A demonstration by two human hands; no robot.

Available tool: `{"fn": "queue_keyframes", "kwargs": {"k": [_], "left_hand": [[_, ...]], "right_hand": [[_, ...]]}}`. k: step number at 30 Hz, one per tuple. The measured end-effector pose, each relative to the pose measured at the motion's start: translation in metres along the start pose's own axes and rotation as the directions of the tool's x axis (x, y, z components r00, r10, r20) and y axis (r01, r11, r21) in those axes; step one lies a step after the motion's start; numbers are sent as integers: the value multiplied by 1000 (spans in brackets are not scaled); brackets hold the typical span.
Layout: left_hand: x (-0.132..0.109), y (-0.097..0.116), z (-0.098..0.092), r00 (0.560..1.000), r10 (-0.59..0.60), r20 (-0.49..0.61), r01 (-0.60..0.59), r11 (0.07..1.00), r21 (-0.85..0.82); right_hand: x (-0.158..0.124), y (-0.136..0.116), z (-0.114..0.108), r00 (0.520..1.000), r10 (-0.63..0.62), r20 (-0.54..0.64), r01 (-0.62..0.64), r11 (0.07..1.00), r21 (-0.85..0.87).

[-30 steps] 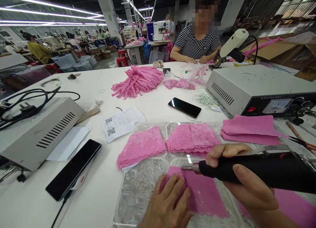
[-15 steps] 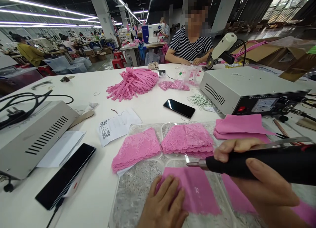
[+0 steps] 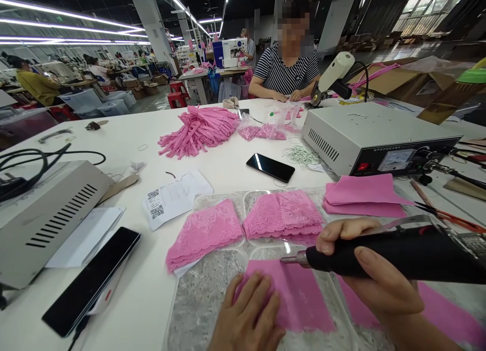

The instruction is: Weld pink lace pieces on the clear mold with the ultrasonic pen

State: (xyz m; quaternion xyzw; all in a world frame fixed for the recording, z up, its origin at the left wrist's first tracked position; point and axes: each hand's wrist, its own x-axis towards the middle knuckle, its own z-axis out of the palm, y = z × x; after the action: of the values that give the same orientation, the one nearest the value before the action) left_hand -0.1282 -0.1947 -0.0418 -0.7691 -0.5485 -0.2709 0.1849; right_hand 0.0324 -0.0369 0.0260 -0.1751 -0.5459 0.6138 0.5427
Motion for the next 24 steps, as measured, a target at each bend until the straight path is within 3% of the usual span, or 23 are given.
{"fn": "queue_keyframes", "kwargs": {"k": [6, 15, 20, 24], "left_hand": [[-2, -2, 0, 1000, 19, -1, -19, 1000, 5], [11, -3, -2, 1000, -4, -2, 4, 999, -40], [27, -10, -8, 982, 57, 178, -53, 998, -26], [27, -13, -8, 978, 49, 201, -48, 999, -6]], "right_hand": [[2, -1, 1, 1000, -11, 9, 11, 1000, -2], [9, -15, -32, 990, -45, -135, 43, 999, -18], [4, -11, -37, 989, -27, -146, 24, 999, -28], [4, -10, -38, 991, -10, -131, 8, 1000, -21]]}}
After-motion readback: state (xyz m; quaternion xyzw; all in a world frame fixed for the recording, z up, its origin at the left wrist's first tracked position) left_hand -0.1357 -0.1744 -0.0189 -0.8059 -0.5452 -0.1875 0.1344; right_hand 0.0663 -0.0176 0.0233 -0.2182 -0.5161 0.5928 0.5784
